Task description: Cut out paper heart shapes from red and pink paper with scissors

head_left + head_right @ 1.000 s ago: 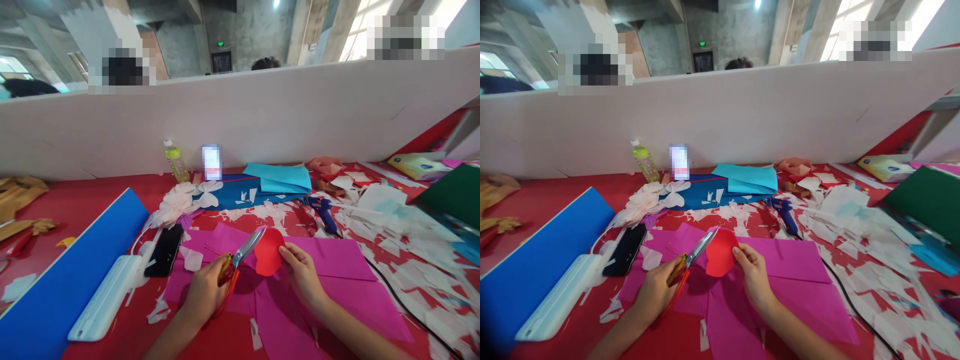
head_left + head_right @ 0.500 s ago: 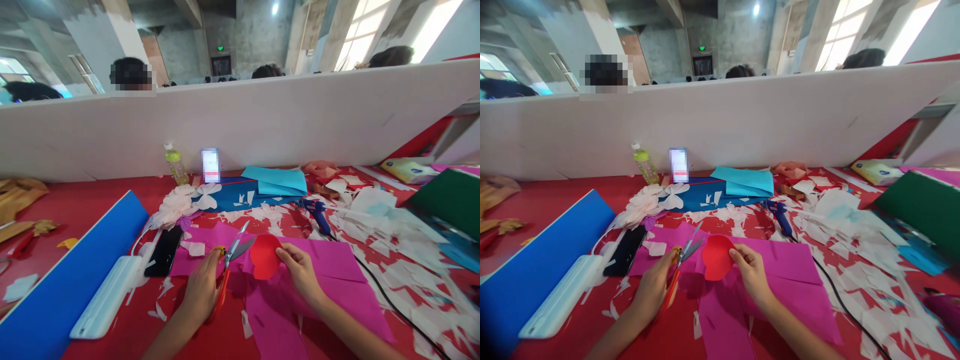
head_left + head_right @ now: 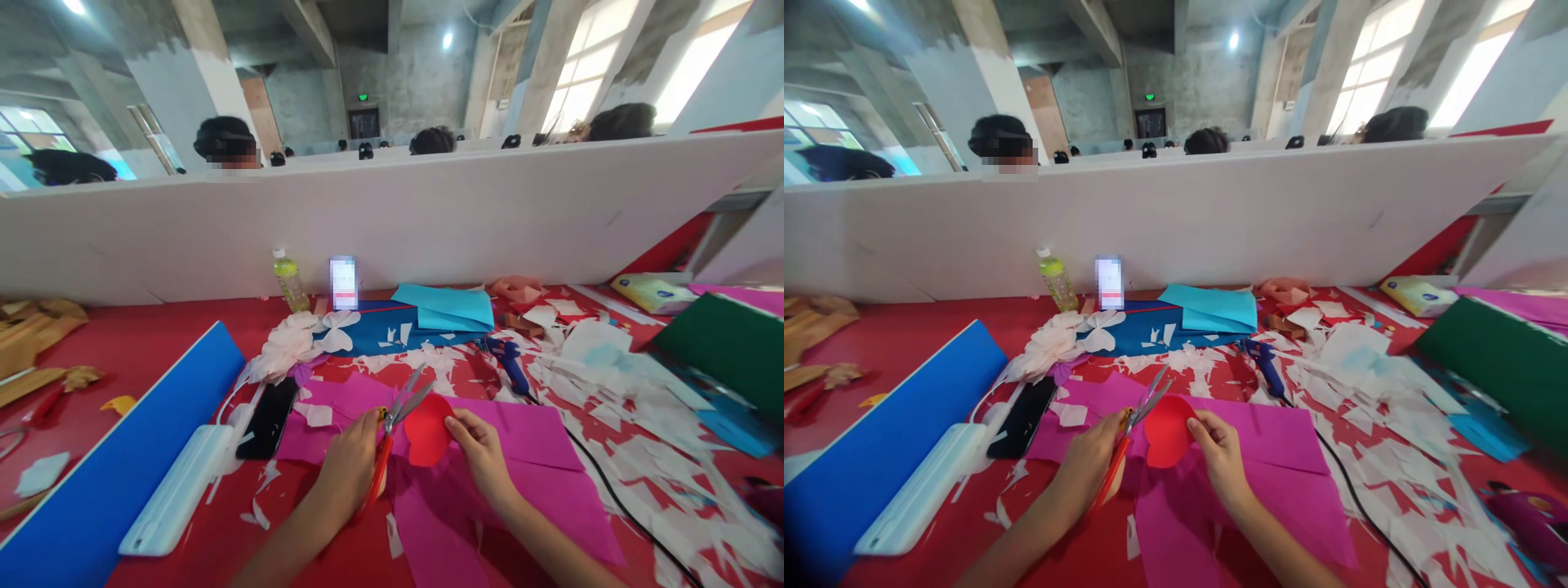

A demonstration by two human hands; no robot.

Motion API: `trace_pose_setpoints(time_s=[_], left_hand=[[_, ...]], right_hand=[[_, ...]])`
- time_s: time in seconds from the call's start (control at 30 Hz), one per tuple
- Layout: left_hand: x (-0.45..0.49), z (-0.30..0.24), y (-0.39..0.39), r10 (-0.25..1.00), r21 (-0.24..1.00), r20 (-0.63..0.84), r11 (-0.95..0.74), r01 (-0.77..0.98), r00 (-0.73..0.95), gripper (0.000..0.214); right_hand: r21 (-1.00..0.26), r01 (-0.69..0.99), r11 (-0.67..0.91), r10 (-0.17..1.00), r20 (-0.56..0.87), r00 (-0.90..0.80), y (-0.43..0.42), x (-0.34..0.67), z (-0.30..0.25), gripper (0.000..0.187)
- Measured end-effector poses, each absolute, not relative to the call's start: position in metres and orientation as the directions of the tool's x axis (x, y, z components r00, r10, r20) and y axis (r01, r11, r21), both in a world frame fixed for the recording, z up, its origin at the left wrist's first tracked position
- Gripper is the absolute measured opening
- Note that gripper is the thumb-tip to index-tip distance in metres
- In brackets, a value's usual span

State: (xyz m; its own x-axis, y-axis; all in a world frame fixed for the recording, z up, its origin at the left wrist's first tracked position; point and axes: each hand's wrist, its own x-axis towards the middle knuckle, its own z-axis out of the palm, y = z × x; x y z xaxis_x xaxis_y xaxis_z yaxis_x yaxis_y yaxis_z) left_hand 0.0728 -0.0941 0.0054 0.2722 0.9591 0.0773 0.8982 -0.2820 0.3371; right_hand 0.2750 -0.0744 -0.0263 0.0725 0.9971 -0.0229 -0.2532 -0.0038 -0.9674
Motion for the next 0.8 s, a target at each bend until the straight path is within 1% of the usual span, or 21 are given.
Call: trace_pose_setpoints(time_s=[0.2, 0.3, 0.47, 0.63, 0.8], left_hand=[[0.076, 0.017, -0.094, 0.956, 0.340, -0.020, -0.269, 0.901, 0.293, 0.047], [0.078, 0.020, -0.095, 0.959, 0.337, -0.061, -0.243, 0.910, 0.278, 0.045], [0.088, 0.022, -0.094, 0.962, 0.322, -0.071, -0.227, 0.919, 0.262, 0.046], [0.094, 0.024, -0.090, 0.960, 0.320, -0.115, -0.209, 0.924, 0.257, 0.044], [0.095, 0.024, -0.091, 0.964, 0.315, -0.095, -0.208, 0.926, 0.249, 0.042]], right_hand=[[-0.969, -0.248, -0.001, 0.996, -0.023, 0.088, -0.069, 0.282, -0.027, 0.036], [-0.965, -0.260, -0.012, 0.995, -0.038, 0.097, -0.067, 0.283, -0.028, 0.035], [-0.956, -0.294, -0.022, 0.993, -0.054, 0.101, -0.067, 0.284, -0.031, 0.034], [-0.948, -0.315, -0.038, 0.993, -0.070, 0.090, -0.067, 0.286, -0.034, 0.031], [-0.932, -0.359, -0.052, 0.992, -0.090, 0.092, -0.068, 0.284, -0.033, 0.029]])
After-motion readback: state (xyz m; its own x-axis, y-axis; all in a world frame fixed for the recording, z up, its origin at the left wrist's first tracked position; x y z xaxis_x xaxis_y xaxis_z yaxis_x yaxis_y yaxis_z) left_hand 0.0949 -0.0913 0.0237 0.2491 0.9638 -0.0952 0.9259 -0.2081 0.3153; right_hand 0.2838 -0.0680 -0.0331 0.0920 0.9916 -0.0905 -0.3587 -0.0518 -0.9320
